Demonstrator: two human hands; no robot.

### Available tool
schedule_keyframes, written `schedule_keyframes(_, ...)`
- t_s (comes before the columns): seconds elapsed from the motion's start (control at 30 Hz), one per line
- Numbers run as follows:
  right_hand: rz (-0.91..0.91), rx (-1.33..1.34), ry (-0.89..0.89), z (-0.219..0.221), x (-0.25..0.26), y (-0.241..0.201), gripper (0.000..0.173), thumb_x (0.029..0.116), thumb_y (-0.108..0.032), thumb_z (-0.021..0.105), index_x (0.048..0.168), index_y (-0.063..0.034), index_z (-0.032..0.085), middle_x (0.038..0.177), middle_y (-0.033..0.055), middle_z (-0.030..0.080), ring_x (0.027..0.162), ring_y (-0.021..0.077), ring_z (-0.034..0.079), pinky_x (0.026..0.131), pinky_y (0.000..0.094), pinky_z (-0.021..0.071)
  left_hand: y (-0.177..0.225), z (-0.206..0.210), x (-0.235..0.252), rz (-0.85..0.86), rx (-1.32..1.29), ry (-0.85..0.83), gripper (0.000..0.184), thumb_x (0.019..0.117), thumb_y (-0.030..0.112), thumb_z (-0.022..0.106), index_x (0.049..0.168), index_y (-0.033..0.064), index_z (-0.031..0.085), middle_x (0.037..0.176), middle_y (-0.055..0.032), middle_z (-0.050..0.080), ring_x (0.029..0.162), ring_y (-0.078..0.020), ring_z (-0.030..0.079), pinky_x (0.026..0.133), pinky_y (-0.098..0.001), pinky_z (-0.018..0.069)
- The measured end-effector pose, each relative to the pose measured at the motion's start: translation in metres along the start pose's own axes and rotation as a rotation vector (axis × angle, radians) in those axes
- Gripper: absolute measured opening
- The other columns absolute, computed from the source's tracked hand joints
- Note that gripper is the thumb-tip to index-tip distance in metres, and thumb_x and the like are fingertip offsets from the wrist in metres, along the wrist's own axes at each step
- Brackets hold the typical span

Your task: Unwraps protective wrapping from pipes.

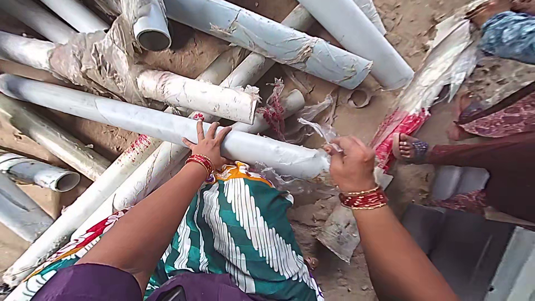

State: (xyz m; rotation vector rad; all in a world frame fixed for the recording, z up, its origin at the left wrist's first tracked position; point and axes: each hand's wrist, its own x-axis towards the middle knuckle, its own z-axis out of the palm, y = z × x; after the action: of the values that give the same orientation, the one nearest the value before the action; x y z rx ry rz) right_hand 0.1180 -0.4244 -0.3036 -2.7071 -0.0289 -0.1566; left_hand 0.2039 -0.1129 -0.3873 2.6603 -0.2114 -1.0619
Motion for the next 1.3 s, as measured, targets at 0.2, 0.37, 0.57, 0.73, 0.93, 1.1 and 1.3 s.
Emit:
schedule_keyframes(0.2,0.337,-0.109,0.058,-0.018,-0.010,0.011,0.024,0.1009,-0.008,0.060,0.108,0.0133,0.069,0.104,0.0350,0.069,0.099,0.0491,0.069,0.092,0.0579,0.0515,0.001,0.004,0.004,0.012,-0.019,0.041,0.108,0.0723,0.041,0.092,0.161,0.0388,0.031,0.173,-0.0040,0.014,0.156,-0.0501,-0.007,0.100,-0.0931,0.0059)
schedule_keyframes(0.37,0.191,-0.100,-0.090,0.007,0.009,-0.001,0.038,0.0888,0.001,0.058,0.124,-0.0052,0.073,0.140,0.0297,0.056,0.133,0.0545,0.045,0.101,0.0714,0.0372,0.003,-0.003,0.011,-0.007,-0.010,-0.014,0.107,0.0742,0.035,0.092,0.161,0.0394,0.029,0.173,-0.0037,0.013,0.156,-0.0498,-0.007,0.099,-0.0930,0.0060)
schedule_keyframes(0.57,-0.068,-0.022,-0.322,0.069,0.023,-0.036,0.026,0.0896,-0.017,0.075,0.113,-0.0075,0.079,0.117,0.0142,0.073,0.123,0.0458,0.056,0.091,0.0701,0.0379,0.000,0.001,0.008,-0.005,0.006,-0.021,0.108,0.0738,0.038,0.092,0.161,0.0405,0.029,0.174,-0.0033,0.011,0.156,-0.0500,-0.008,0.100,-0.0930,0.0050)
schedule_keyframes(0.73,-0.100,-0.051,-0.047,0.111,0.011,-0.035,0.012,0.0901,-0.008,0.069,0.081,-0.0018,0.072,0.092,0.0170,0.074,0.101,0.0405,0.068,0.082,0.0635,0.0429,-0.003,0.001,0.010,0.001,0.007,-0.020,0.107,0.0725,0.037,0.092,0.160,0.0403,0.031,0.174,-0.0027,0.012,0.156,-0.0508,-0.007,0.098,-0.0936,0.0066)
schedule_keyframes(0.93,-0.076,-0.049,-0.090,0.107,0.014,-0.033,0.014,0.0943,-0.005,0.065,0.088,0.0069,0.069,0.088,0.0262,0.071,0.091,0.0481,0.068,0.080,0.0625,0.0480,-0.006,-0.004,0.012,0.011,-0.011,-0.032,0.109,0.0705,0.040,0.094,0.160,0.0412,0.031,0.173,-0.0003,0.012,0.157,-0.0483,-0.007,0.099,-0.0931,0.0065)
schedule_keyframes(1.1,-0.060,-0.034,-0.093,0.079,0.014,-0.026,0.016,0.0951,-0.004,0.062,0.090,0.0100,0.068,0.087,0.0292,0.070,0.088,0.0509,0.068,0.078,0.0643,0.0492,-0.007,-0.005,0.011,0.005,-0.024,-0.035,0.109,0.0708,0.040,0.094,0.160,0.0419,0.031,0.174,0.0000,0.011,0.157,-0.0480,-0.008,0.100,-0.0929,0.0066)
schedule_keyframes(1.3,0.411,-0.330,-0.248,-0.058,0.016,0.042,0.036,0.1079,-0.018,0.050,0.109,0.0150,0.066,0.113,0.0399,0.065,0.114,0.0588,0.060,0.098,0.0747,0.0386,-0.001,-0.020,0.025,0.008,0.003,-0.086,0.114,0.0658,0.042,0.097,0.159,0.0406,0.032,0.172,-0.0028,0.017,0.157,-0.0479,-0.005,0.099,-0.0935,0.0049)
